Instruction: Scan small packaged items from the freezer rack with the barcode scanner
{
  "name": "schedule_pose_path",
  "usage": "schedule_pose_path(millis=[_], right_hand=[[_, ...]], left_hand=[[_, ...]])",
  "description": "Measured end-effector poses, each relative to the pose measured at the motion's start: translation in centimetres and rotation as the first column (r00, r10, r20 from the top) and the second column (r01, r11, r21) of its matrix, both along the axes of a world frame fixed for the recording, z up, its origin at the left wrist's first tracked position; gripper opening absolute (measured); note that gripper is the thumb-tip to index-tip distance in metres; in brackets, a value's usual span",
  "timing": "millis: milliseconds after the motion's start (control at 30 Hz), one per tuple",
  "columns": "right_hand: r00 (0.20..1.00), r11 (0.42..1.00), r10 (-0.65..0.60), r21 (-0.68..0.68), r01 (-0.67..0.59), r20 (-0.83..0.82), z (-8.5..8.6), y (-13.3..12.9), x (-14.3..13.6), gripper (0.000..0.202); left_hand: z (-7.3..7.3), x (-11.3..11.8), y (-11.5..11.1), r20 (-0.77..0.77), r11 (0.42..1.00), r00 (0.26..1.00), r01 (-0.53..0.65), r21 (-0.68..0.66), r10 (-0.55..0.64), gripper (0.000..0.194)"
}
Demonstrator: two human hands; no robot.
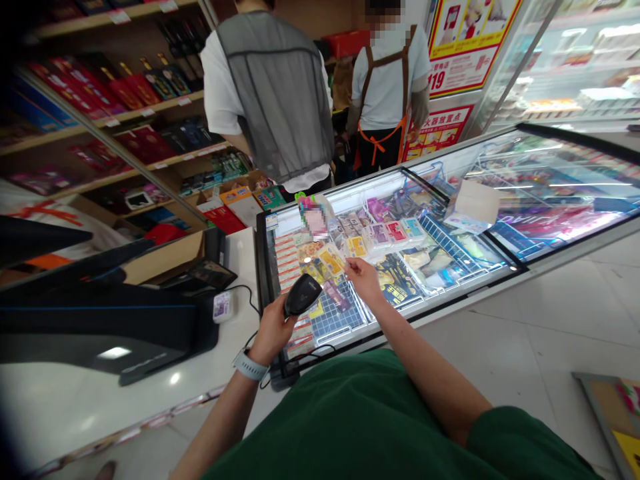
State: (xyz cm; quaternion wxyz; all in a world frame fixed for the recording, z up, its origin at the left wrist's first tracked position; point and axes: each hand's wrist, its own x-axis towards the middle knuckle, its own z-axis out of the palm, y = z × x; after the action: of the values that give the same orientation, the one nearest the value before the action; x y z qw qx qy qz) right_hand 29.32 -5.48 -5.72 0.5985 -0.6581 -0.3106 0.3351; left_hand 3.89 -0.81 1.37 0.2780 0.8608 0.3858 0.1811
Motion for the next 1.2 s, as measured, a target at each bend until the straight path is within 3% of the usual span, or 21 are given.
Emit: schedule_pose_path(millis=[1200], right_hand=[[0.999, 1.000, -0.002, -0.002, 0.002, -0.039, -0.18, 0.10, -0.06, 0.036]], left_hand=[[0.10, 0.31, -0.05, -0.003, 1.000, 1.000, 0.012, -0.003, -0.012, 0.041]])
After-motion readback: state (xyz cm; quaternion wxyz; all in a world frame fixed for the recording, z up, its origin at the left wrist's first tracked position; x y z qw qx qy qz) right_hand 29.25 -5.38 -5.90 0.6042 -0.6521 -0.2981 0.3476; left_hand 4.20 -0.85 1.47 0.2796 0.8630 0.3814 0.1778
